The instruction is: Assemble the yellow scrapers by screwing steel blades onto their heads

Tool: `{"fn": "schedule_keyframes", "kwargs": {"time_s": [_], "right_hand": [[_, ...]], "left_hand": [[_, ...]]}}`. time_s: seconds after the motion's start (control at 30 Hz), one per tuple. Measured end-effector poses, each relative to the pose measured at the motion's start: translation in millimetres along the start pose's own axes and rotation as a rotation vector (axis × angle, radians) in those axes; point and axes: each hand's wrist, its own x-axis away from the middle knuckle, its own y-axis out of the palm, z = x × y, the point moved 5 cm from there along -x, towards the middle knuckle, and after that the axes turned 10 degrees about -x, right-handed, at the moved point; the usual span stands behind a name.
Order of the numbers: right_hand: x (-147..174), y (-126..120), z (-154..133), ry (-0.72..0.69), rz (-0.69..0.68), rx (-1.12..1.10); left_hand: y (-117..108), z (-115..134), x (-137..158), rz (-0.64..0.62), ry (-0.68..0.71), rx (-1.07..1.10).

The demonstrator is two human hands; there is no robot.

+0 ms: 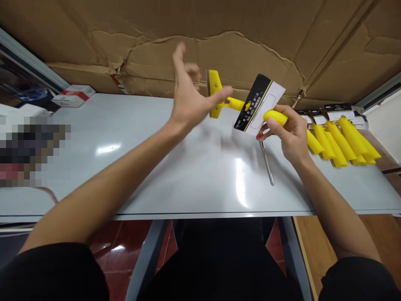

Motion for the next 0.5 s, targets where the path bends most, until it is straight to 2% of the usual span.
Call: {"fn": "schedule_keyframes", "kwargs": {"time_s": [0.07, 0.1, 0.17, 0.23, 0.33, 0.4, 0.5], "right_hand": [[4, 1, -8, -0.131, 0.013, 0.246], [6, 2, -12, -0.219, 0.016, 0.393], [11, 7, -17, -0.387, -0.003, 0.657], [15, 13, -17, -0.495, -0.037, 0.829], [20, 21, -15, -0.589, -0.069, 0.97], [21, 24, -16, -0.634, -0.075, 0.981], [21, 19, -23, -0.665, -0.06, 0.876]], "left_hand": [[-8, 30, 6, 0.075, 0.254, -0.127], [-8, 45, 10, 0.04, 0.37, -0.159], [-2, 69, 20, -0.102, 0.563, -0.198], [8, 82, 31, -0.255, 0.675, -0.261], [24, 78, 41, -0.401, 0.696, -0.377], [30, 67, 41, -0.425, 0.671, -0.393], [29, 51, 32, -0.426, 0.642, -0.34]]}}
